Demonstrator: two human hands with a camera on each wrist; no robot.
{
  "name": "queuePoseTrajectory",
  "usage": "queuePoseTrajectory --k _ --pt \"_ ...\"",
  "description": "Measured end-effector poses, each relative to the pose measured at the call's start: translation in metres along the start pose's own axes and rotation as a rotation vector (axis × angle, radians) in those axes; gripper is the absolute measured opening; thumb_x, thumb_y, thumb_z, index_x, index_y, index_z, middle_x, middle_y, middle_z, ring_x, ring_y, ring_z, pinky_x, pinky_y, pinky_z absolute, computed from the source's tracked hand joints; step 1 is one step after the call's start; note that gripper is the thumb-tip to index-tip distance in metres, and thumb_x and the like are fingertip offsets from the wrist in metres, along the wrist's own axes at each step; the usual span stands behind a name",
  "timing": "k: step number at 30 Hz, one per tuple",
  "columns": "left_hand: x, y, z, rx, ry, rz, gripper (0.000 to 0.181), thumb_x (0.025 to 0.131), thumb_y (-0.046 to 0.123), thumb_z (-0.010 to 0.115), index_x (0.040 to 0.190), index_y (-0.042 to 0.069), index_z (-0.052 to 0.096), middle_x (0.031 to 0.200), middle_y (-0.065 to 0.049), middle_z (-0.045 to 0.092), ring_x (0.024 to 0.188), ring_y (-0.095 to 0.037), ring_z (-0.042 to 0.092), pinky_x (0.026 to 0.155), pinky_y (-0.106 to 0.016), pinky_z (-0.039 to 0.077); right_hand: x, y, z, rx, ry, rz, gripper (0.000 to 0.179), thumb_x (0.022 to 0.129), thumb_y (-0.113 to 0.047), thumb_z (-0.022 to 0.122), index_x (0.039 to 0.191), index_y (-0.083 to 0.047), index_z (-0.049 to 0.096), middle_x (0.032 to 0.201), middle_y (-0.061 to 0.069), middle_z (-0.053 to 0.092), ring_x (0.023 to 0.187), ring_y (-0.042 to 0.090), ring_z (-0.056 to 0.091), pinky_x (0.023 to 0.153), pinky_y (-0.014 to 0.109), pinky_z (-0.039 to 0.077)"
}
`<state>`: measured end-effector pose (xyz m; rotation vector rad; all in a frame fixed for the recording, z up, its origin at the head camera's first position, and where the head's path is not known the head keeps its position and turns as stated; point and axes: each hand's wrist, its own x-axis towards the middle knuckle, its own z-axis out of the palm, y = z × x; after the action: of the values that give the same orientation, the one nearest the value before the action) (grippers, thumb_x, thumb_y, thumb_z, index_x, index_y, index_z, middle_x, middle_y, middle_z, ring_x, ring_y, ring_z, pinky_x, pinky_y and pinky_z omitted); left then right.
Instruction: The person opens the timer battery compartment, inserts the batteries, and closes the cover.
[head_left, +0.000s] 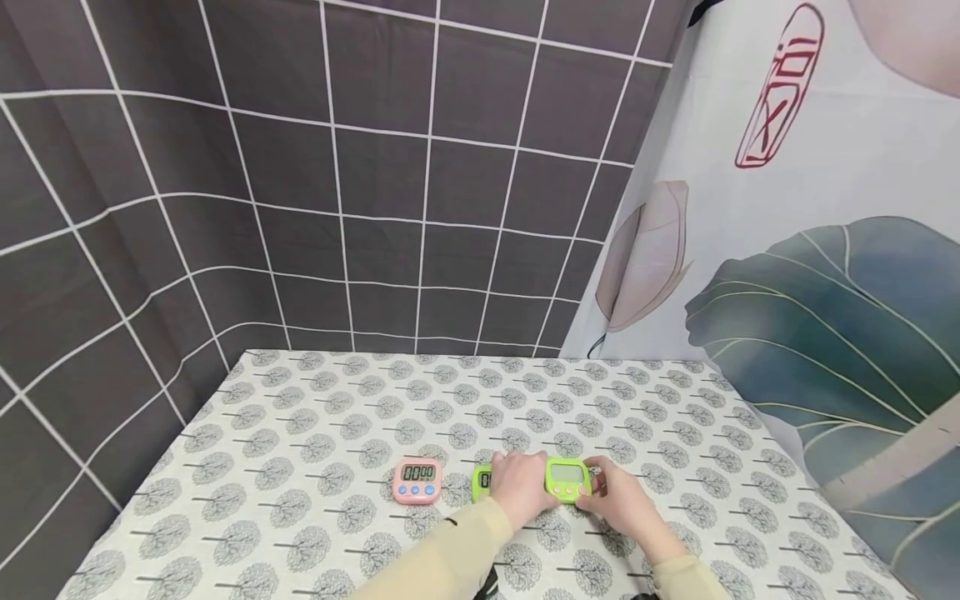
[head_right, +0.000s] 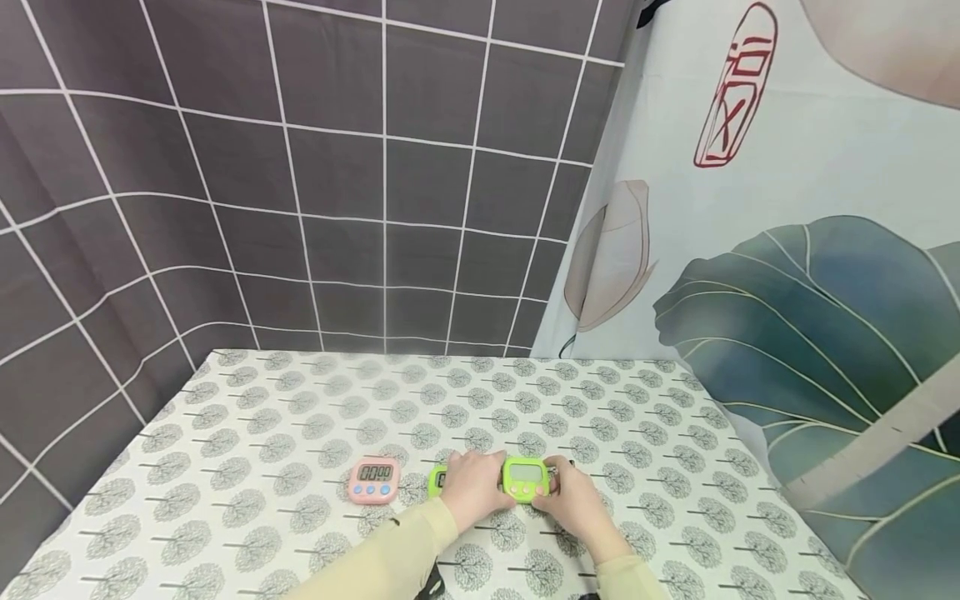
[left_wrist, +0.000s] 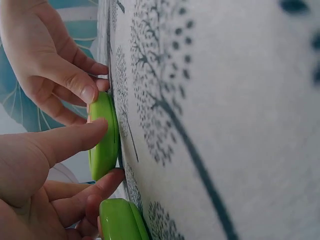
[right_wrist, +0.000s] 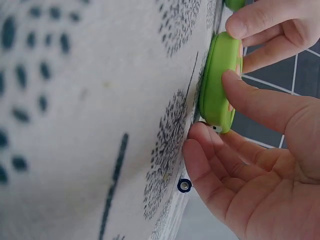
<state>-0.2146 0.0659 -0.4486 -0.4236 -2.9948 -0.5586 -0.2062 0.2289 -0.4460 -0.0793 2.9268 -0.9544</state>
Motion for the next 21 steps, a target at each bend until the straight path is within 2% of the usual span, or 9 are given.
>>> queuePoseTrajectory --k 3,8,10,17,21 --pt "0.0006 0.0003 0.0007 0.011 -0.001 0.011 0.049 0.061 0.041 0.084 0.099 0.017 0.066 0.073 0.008 0.063 0.07 -0.012 0.05 0.074 -0.03 0.036 -0.001 -0.0013 0.0002 0.004 0.003 0.007 0.063 0.068 -0.009 0.079 0.123 0.003 0.051 0.08 0.001 0.057 0.069 0.013 0.052 0.061 0.028 0.045" --pt "-0.0004 0.0022 0.0011 0.061 0.008 0.025 0.068 0.06 0.043 0.085 0.117 0.015 0.061 0.086 0.004 0.069 0.078 -0.015 0.057 0.076 -0.031 0.037 -0.001 -0.0026 0.0011 0.013 0.006 0.008 0.063 0.069 -0.008 0.079 0.123 0.003 0.051 0.078 0.001 0.057 0.066 0.013 0.051 0.058 0.026 0.045" --pt "-0.0011 0.0033 0.0005 0.079 0.01 0.031 0.071 0.06 0.044 0.084 0.12 0.014 0.06 0.088 0.004 0.07 0.079 -0.015 0.058 0.075 -0.03 0.036 -0.001 -0.0028 0.0013 0.017 0.009 0.001 0.063 0.068 -0.007 0.079 0.123 0.004 0.05 0.078 0.001 0.056 0.066 0.013 0.051 0.057 0.026 0.045" --pt "-0.0022 0.0049 0.0001 0.13 0.013 0.036 0.061 0.059 0.044 0.085 0.108 0.015 0.063 0.08 0.005 0.067 0.074 -0.012 0.05 0.075 -0.03 0.034 -0.0036 -0.0047 0.0003 0.012 0.005 -0.004 0.062 0.066 -0.009 0.081 0.12 0.003 0.051 0.077 0.002 0.055 0.066 0.014 0.05 0.058 0.027 0.044" --pt "-0.0027 0.0046 0.0021 0.148 0.023 0.049 0.063 0.057 0.047 0.085 0.107 0.015 0.062 0.079 0.005 0.067 0.073 -0.013 0.05 0.075 -0.031 0.034 -0.0058 -0.005 -0.0002 -0.003 0.009 -0.012 0.061 0.065 -0.01 0.082 0.117 0.002 0.052 0.077 0.001 0.056 0.066 0.013 0.05 0.059 0.027 0.044"
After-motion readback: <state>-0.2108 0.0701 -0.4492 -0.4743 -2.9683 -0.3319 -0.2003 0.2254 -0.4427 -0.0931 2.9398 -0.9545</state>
